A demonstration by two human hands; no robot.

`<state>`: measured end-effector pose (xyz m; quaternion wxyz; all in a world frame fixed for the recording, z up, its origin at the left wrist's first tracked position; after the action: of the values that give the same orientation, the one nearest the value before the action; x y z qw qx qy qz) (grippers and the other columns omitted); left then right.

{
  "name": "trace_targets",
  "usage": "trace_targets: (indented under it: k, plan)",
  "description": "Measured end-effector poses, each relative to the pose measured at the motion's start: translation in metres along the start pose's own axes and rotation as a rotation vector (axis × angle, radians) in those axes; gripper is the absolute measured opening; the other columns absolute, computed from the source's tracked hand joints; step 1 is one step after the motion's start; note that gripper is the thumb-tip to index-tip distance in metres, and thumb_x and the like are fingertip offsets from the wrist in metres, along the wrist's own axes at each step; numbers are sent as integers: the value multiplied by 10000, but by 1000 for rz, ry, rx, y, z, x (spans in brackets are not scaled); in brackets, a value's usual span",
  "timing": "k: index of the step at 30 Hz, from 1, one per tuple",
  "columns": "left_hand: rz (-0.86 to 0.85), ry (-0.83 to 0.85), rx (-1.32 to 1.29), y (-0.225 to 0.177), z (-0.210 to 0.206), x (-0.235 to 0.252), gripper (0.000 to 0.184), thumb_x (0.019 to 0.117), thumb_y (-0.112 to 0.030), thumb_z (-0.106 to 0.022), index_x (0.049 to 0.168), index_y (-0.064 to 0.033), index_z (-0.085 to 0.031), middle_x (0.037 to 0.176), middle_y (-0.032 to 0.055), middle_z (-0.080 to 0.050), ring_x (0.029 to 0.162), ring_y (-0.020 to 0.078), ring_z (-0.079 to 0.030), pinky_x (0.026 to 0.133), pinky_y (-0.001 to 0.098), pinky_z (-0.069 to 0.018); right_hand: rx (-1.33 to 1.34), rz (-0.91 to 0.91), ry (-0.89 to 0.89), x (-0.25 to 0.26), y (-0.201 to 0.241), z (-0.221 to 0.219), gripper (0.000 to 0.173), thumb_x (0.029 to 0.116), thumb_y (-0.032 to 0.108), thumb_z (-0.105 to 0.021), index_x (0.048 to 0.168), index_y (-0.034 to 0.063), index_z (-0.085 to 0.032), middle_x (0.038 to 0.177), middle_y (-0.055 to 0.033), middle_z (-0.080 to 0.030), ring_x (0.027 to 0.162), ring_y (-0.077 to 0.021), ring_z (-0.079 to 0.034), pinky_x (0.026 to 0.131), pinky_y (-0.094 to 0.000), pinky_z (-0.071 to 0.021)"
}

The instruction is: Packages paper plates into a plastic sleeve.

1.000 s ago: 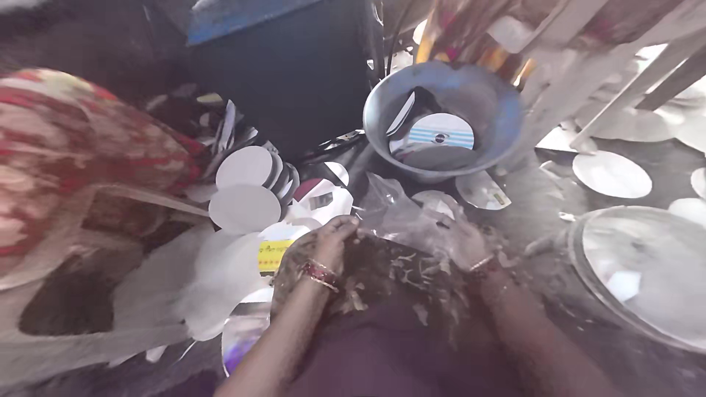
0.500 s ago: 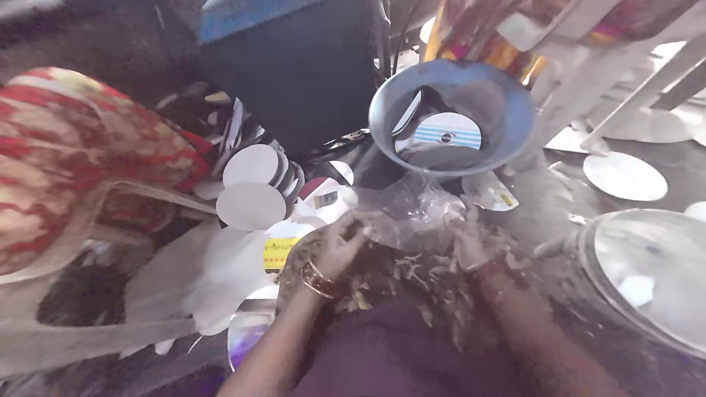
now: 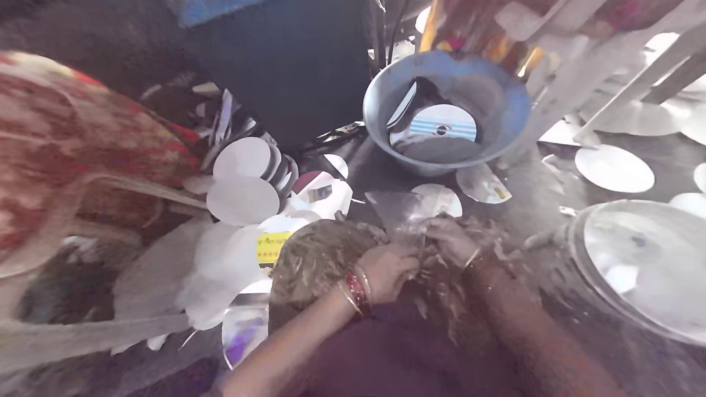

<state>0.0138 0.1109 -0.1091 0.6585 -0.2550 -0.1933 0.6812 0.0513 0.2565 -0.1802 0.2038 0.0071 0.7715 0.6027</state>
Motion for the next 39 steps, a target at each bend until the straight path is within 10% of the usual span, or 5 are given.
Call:
trace_targets:
  k: [9,16,22,28,39]
  plan:
    - [822,100,50,25,28,-12,581,1091,-511,-384,1523,-138,-493,1195,266,-694,1146,464,-658,972,637,-486,482,40,-206,-5,7,15,322,1011,-7,-318,918,89,-612,802,-2,-689,708,-109,-660,677,-291,-566]
    - [1095,-326,4,47,66,-38,835,1057,-445,-518,1646,-50,-78,1137,260,-695,1040,429,-692,942,586,-514,176,45,-24,-5,8,8,308,976,-2,-376,849,77,-645,797,22,-716,718,-66,-669,690,-236,-556]
    - [485,-945,349,47,74,-49,280,853,-192,-698,1077,-53,-791,1252,325,-623,1119,546,-586,968,655,-455,215,95,-32,-5,6,11,308,954,39,-382,802,137,-631,738,66,-684,681,-42,-648,650,-232,-550]
    - [726,-290,30,62,43,-18,342,940,-201,-692,1260,-90,-734,1647,234,-303,1520,508,-201,1190,660,-194,216,40,57,-13,13,-2,320,870,-9,-403,735,183,-619,682,113,-630,630,4,-591,629,-198,-517]
    - [547,-540,216,48,79,-38,325,928,-19,-573,1204,-29,-743,1324,241,-646,1021,432,-707,849,576,-571,338,134,-133,-5,5,13,295,913,45,-368,795,153,-616,771,46,-688,669,-67,-646,598,-247,-539]
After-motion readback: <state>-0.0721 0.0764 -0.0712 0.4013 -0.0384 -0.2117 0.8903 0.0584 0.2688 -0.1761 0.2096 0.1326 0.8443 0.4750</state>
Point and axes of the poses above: each hand's wrist, its own x-axis towards the middle knuckle, its own z-axis out of the back of the hand, y = z × x, the point moved 6 cm from there along x, towards the middle knuckle
